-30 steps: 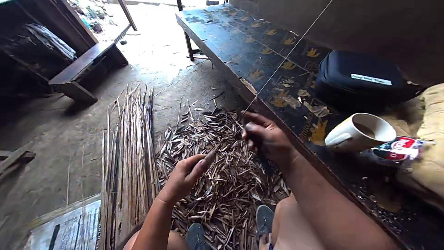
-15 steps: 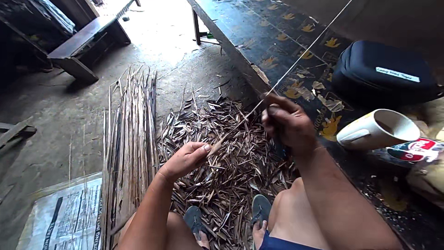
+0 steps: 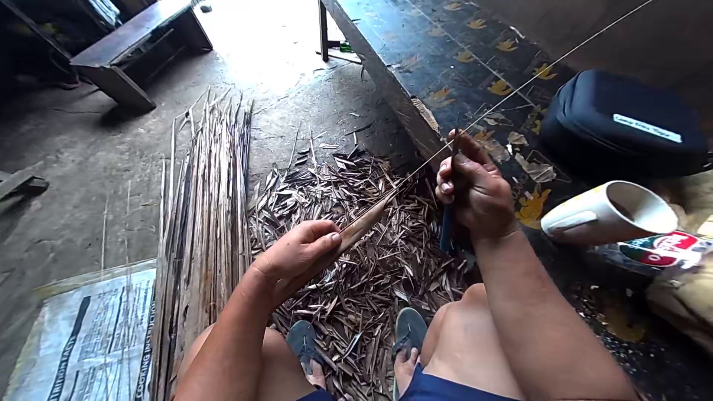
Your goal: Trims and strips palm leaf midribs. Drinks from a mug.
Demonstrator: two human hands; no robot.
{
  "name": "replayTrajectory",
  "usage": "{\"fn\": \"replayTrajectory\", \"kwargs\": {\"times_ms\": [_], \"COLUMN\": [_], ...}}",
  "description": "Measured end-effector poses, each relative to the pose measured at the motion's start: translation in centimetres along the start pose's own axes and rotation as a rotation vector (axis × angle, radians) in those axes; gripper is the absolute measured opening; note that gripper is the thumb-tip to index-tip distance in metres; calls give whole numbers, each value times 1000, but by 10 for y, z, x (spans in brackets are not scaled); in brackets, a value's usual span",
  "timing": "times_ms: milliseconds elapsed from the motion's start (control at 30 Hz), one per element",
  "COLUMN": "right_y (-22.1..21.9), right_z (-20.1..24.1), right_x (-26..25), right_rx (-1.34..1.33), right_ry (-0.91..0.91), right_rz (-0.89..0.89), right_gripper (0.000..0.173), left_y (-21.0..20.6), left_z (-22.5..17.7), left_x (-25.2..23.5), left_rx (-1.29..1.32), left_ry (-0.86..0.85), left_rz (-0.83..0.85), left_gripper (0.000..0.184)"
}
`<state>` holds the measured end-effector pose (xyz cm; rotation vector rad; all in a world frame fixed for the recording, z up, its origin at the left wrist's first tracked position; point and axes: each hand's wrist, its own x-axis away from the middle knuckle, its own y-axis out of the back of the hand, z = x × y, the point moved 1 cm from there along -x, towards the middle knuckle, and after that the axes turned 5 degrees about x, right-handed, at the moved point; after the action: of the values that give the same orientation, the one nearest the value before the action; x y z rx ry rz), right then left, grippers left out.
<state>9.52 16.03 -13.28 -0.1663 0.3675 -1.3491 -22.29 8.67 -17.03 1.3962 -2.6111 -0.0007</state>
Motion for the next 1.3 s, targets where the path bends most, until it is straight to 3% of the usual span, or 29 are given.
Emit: {"fn": "replayTrajectory", "kwargs": {"times_ms": [100, 200, 300, 367, 967, 1300], "right_y": [-16, -48, -72, -76, -31, -32], "right_z": [-8, -33, -53, -54, -15, -12], "right_x": [9, 22, 31, 33, 13, 13], "right_rx": [131, 145, 83, 83, 367, 333], "right_ry": [-114, -263, -302, -289, 94, 168], "right_rz": [145, 402, 633, 673, 321, 112], "right_gripper": [34, 17, 17, 17, 13, 13], "left_y": [-5, -4, -6, -8, -8, -11], "left_z": [-4, -10, -12, -12, -12, -15], "left_x": [-3, -5, -5, -4, 1, -3], "left_rx": [118, 232, 305, 333, 292, 216], "left_ry": [-12, -59, -90, -99, -103, -149], "left_rz": [-86, -157, -138, -113, -18, -85], "left_gripper": [25, 24, 21, 20, 22, 20]}}
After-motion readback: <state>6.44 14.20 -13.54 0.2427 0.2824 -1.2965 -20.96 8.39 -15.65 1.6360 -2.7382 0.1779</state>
